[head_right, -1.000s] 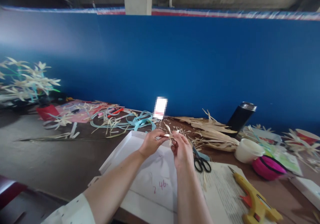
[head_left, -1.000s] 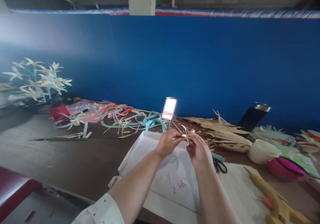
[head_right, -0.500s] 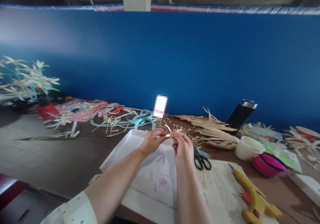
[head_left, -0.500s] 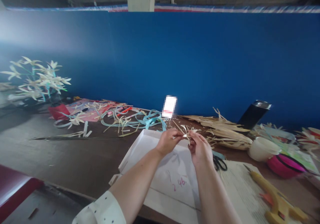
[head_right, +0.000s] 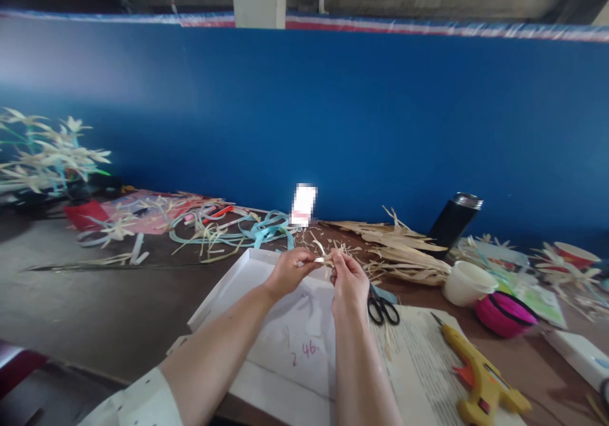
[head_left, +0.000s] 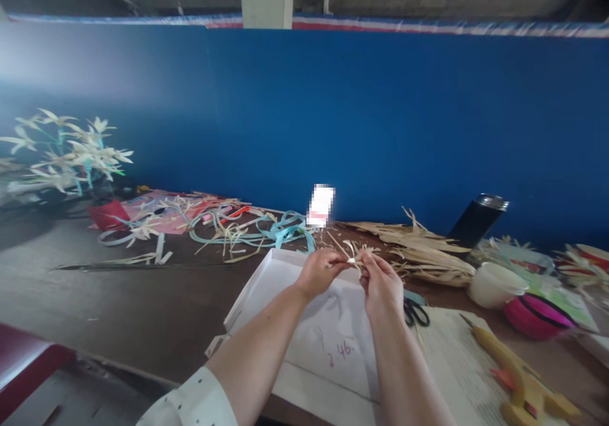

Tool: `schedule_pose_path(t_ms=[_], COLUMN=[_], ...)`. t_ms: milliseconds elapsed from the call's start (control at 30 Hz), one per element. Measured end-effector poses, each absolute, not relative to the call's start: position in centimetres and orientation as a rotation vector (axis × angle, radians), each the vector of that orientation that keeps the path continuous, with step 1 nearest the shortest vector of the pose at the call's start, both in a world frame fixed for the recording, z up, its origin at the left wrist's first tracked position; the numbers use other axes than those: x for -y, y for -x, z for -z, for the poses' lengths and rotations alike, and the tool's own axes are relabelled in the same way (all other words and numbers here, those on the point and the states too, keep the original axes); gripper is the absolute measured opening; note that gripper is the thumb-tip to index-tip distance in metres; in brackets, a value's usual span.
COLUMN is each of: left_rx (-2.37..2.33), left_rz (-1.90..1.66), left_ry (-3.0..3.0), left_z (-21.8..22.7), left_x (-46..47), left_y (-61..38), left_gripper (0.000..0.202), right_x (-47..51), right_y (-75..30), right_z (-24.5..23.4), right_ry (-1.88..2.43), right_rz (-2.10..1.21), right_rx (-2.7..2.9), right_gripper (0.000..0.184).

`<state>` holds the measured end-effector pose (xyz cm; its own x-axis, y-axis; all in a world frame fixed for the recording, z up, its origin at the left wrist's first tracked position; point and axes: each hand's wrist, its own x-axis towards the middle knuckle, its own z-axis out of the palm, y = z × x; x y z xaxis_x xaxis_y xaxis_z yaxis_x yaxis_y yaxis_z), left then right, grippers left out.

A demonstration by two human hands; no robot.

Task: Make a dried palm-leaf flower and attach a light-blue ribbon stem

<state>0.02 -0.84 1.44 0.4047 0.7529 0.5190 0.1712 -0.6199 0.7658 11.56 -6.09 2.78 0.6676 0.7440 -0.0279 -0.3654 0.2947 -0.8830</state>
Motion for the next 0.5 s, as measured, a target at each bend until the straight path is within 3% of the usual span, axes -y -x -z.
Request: schedule_pose_path(t_ms=[300,500], left_rx=[-0.850,-0.843], left_rz=[-1.255,-1.233], left_ry=[-1.964,-1.651], left_z=[0.1,0.0], left_x=[-0.4,-0.6], left_y=[0.2,0.6], left_gripper=[0.017,0.022], right_x=[6.3,8.6], right_y=[-12.7,-13.8], right_z=[-3.1,-7.7], right_ry=[1.123,1.060], right_rz=[-0.554,-0.345], right_rx=[0.433,0.494], right_gripper=[0.047,0.044])
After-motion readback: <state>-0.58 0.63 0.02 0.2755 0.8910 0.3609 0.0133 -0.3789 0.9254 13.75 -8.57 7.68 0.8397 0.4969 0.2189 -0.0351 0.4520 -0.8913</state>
